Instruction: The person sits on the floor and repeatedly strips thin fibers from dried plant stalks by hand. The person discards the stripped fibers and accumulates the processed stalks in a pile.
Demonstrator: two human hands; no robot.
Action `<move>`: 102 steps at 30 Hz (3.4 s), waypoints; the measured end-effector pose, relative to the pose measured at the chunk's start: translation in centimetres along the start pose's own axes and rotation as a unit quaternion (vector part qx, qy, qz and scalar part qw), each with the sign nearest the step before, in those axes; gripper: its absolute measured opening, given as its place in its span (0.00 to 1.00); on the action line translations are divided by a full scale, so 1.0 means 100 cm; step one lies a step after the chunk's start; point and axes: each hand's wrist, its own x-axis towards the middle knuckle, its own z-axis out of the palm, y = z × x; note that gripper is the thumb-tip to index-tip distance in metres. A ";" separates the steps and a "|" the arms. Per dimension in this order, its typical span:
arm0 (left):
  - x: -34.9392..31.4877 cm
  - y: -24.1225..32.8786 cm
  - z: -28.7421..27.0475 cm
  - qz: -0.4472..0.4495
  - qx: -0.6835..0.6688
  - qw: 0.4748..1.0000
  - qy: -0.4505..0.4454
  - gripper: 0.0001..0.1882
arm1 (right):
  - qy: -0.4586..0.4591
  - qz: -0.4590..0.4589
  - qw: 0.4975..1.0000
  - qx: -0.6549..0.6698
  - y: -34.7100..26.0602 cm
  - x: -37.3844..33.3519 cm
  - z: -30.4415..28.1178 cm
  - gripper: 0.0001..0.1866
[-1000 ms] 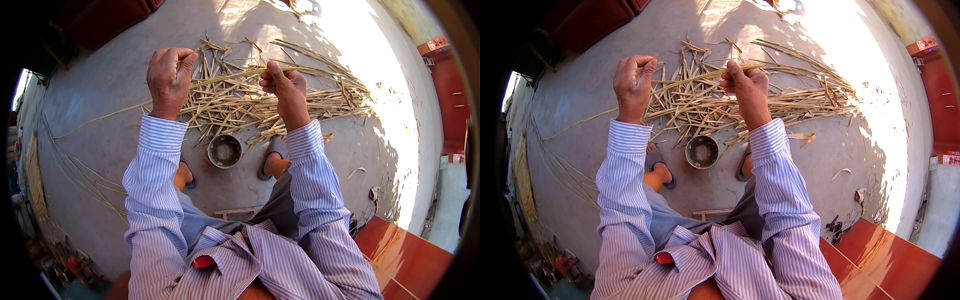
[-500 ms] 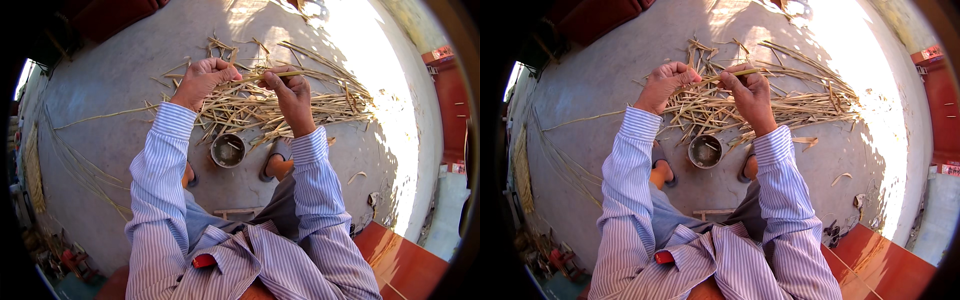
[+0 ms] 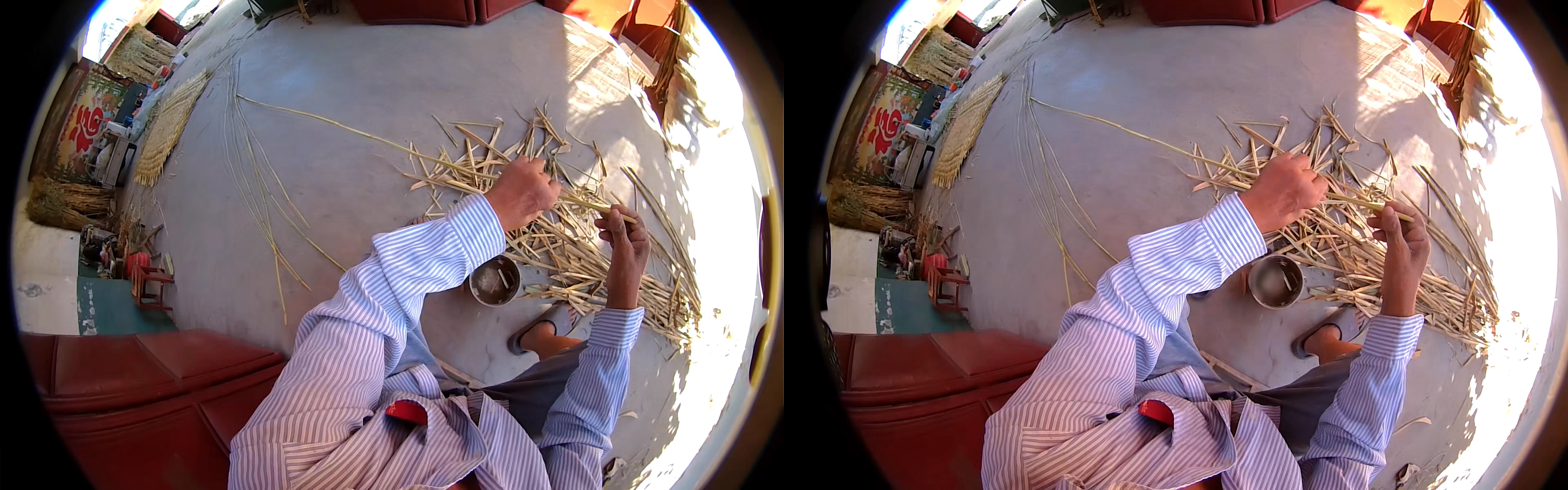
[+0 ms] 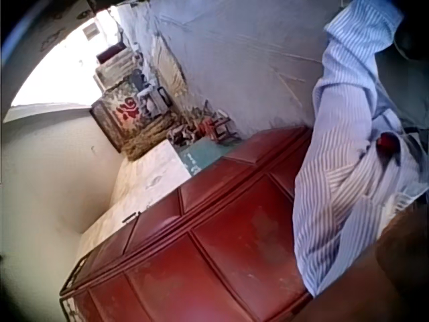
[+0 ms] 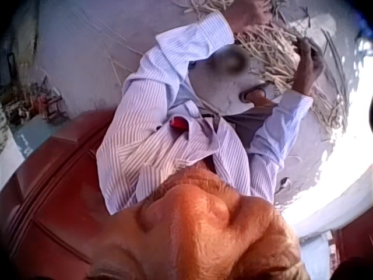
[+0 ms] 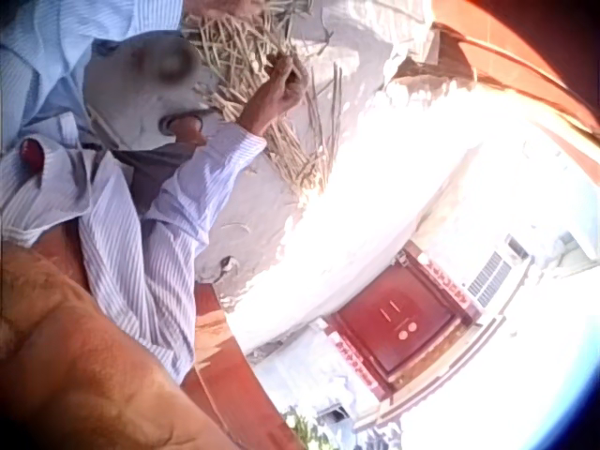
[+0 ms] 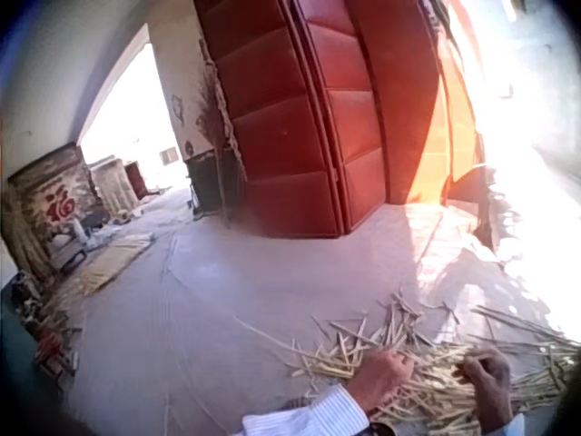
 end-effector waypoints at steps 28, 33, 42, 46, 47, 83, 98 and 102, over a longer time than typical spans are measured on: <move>-0.443 -0.229 -0.103 -0.398 0.065 0.812 -0.422 0.15 | -0.039 0.017 0.988 -0.151 -0.021 -0.011 -0.109 0.24; -0.190 -0.118 -0.024 -0.253 -0.067 0.933 -0.245 0.15 | 0.020 0.063 0.983 -0.173 -0.002 -0.015 -0.153 0.22; -0.124 0.037 0.200 0.078 -0.197 0.892 -0.400 0.18 | 0.199 0.352 0.914 0.035 0.223 -0.079 -0.228 0.18; -0.128 0.072 0.247 0.071 -0.136 0.921 -0.357 0.23 | 0.182 0.393 0.901 -0.033 0.305 -0.118 -0.224 0.19; -0.133 0.081 0.251 0.086 -0.109 0.920 -0.367 0.28 | 0.197 0.356 0.910 -0.077 0.307 -0.120 -0.218 0.19; 0.017 0.047 0.289 0.009 -0.160 0.961 -0.227 0.09 | 0.403 0.682 0.602 -0.102 0.379 -0.370 -0.314 0.15; 0.044 0.022 -0.069 0.072 0.089 0.993 0.020 0.08 | 0.210 0.091 0.794 0.563 0.126 0.028 -0.204 0.12; -0.031 -0.082 -0.142 0.005 0.245 0.967 0.071 0.10 | 0.248 0.079 0.813 0.521 0.081 0.025 -0.224 0.12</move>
